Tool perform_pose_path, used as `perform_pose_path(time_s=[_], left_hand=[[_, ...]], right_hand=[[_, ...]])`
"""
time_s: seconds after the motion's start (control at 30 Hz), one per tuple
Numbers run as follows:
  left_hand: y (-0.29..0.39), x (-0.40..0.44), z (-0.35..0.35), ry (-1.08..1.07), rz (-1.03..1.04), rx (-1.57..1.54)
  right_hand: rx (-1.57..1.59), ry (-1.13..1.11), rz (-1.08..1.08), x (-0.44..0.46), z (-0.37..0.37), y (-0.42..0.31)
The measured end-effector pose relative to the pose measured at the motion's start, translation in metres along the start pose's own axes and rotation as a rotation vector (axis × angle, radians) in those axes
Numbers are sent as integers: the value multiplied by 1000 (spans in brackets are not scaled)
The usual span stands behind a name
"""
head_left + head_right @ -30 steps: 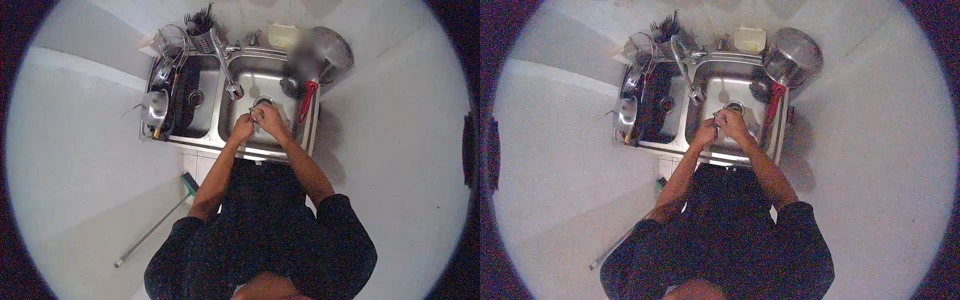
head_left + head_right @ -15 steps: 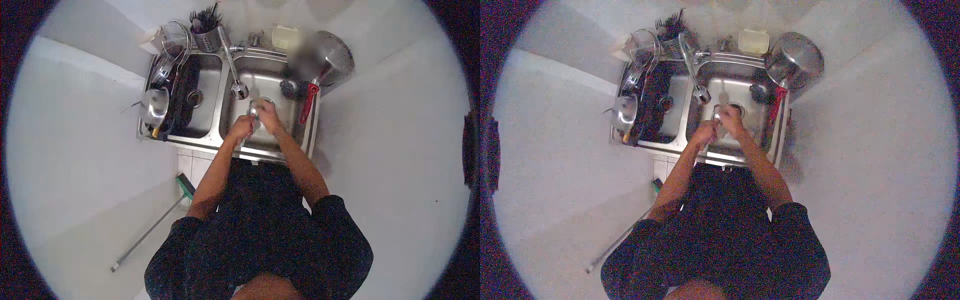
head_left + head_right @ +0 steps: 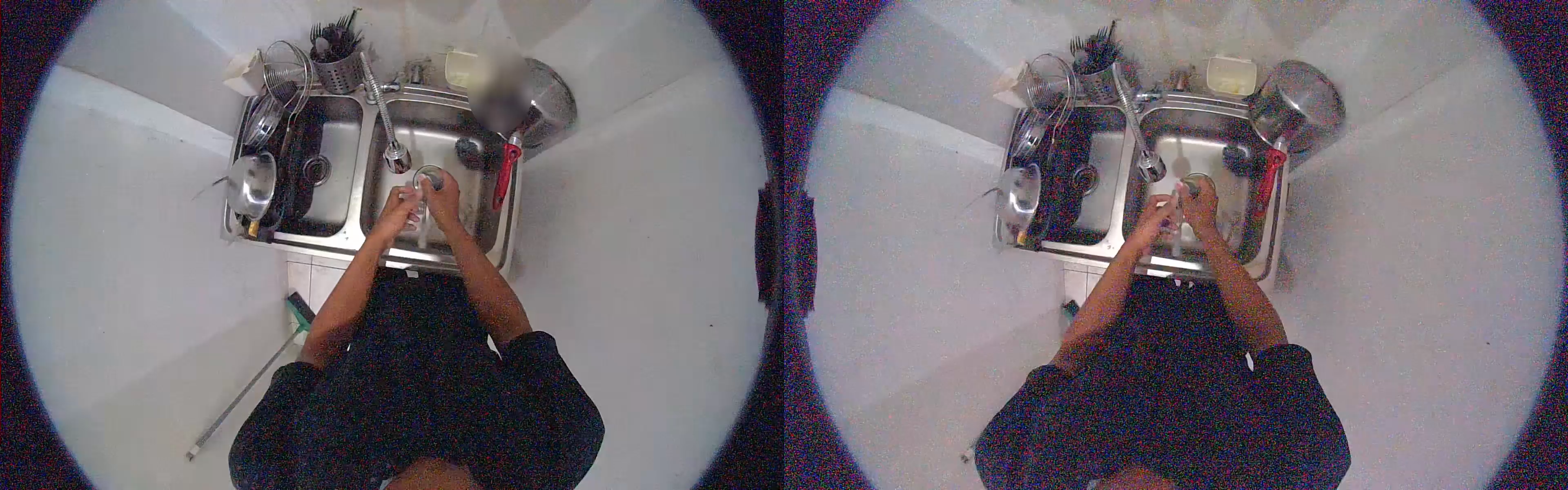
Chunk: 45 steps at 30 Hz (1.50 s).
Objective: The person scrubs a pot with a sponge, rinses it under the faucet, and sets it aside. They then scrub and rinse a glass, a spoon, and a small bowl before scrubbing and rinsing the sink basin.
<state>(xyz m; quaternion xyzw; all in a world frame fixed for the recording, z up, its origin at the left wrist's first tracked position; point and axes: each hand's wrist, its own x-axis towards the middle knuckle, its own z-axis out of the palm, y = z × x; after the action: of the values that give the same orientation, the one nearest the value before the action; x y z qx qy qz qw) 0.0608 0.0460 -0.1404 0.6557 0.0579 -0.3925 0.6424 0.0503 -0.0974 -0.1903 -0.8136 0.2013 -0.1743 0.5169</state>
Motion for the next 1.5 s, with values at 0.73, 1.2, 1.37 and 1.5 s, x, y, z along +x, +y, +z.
perform_pose_path(time_s=[0.73, 1.2, 1.37, 1.5], left_hand=[[-25, 50, -23, 168, 111, -177], [-26, 81, -21, 342, 186, -340], [-2, 66, -34, 317, -6, -513], [-20, 72, -36, 262, -212, -643]], right_hand=[[206, -440, 466, -32, -20, -28], [-113, -464, 425, -26, -16, -43], [-401, -101, 169, -1, -20, -2], [-324, -186, 4, 76, -23, -43]])
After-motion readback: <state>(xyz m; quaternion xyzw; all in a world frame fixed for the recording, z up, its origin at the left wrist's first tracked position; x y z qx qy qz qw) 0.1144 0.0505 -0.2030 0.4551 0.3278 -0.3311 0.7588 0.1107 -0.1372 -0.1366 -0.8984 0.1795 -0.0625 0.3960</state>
